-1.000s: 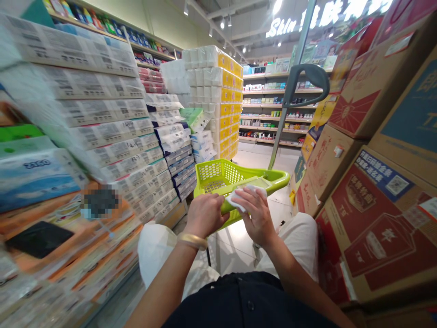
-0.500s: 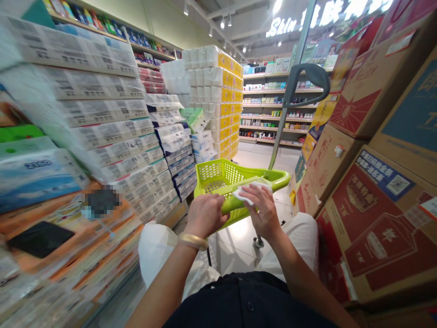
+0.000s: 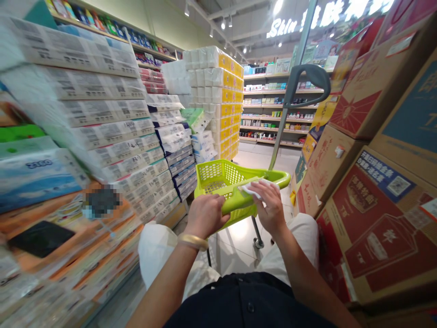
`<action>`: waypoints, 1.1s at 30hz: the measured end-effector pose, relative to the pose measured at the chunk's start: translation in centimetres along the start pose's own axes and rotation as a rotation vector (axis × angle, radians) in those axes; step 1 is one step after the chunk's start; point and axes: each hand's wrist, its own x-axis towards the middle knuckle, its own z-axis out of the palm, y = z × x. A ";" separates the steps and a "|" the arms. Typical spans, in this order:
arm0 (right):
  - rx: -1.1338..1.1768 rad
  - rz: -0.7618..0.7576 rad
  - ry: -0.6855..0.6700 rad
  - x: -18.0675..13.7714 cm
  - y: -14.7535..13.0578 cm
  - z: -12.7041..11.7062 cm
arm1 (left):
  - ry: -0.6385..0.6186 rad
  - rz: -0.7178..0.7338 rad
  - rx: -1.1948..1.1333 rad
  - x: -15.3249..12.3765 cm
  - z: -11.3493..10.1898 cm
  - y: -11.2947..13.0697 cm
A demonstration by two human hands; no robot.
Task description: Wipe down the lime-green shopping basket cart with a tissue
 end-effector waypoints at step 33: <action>-0.027 0.020 0.016 -0.3 -0.8 0.2 | -0.005 -0.017 -0.023 0.1 0.1 0.0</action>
